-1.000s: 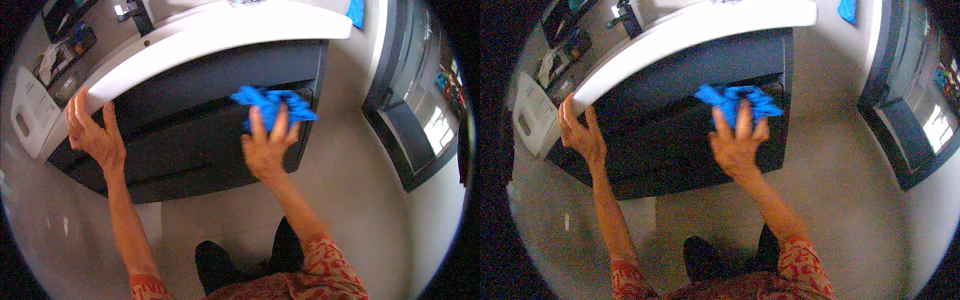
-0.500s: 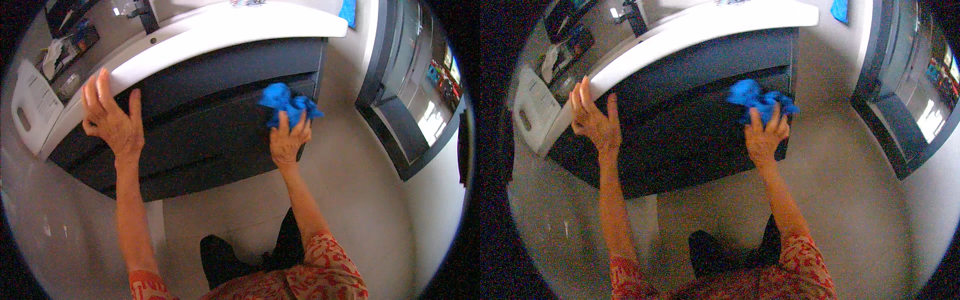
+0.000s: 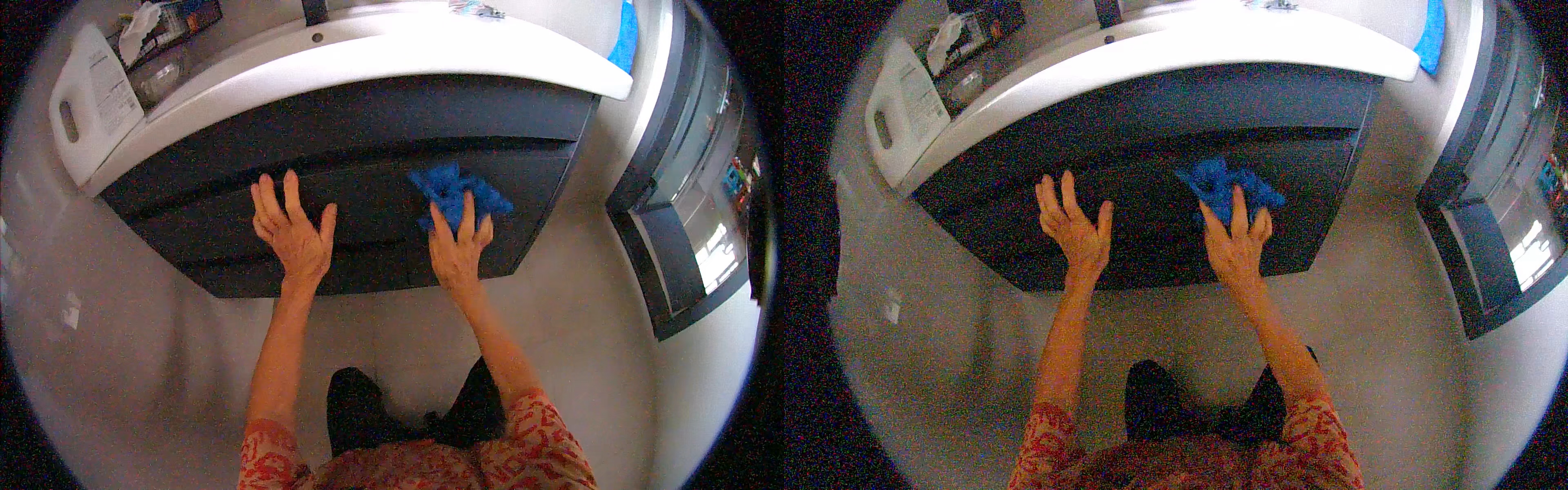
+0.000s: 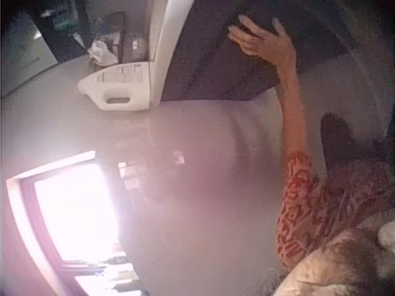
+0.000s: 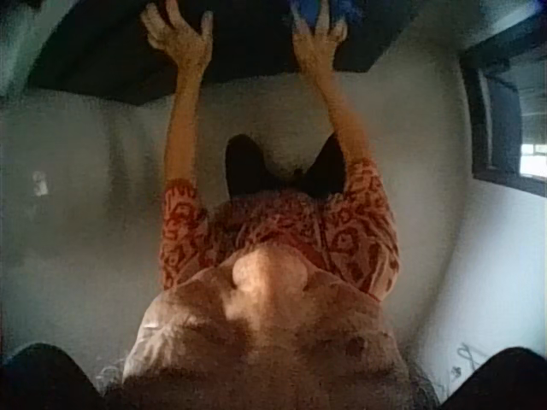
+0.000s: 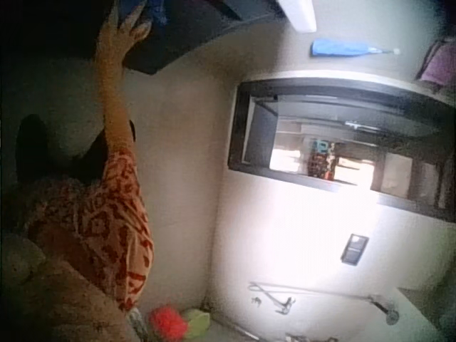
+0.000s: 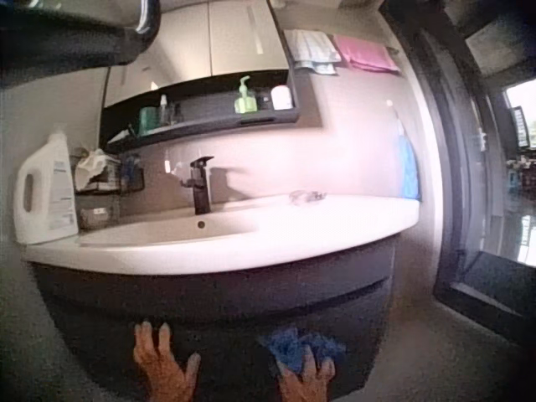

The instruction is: The person wipes a pink container with a cloth, then cleans the window sill and the wall next to it. They rinse the cloth in the sink and use a blue cloth to wipe the wall and the cabinet under the sink.

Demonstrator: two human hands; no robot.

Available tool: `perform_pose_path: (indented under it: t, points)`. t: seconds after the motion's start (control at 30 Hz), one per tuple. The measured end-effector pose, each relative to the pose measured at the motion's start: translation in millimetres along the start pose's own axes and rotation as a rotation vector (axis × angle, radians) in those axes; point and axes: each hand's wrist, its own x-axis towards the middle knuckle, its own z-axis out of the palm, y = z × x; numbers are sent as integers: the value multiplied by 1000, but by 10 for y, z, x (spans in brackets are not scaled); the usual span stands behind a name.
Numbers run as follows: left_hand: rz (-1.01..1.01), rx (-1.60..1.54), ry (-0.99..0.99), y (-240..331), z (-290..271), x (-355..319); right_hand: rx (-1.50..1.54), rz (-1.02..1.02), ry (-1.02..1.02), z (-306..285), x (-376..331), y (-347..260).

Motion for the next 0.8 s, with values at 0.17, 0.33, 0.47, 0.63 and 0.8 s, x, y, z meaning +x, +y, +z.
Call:
perform_pose_path:
  t: [0.17,0.33,0.47,0.63,0.8]
  points:
    - [37,-13,-2,-111,-40,63,67,-215,173,184,552,-380]
    - [44,-17,-30,-140,-99,59,122,-313,83,244,230,-337]
    - [27,14,-11,-142,-84,45,113,-352,-104,345,-426,-126]
    - [15,11,-22,-175,-122,71,107,-480,-271,263,-929,191]
    - [19,10,-61,-181,-219,67,88,-603,-242,56,-639,465]
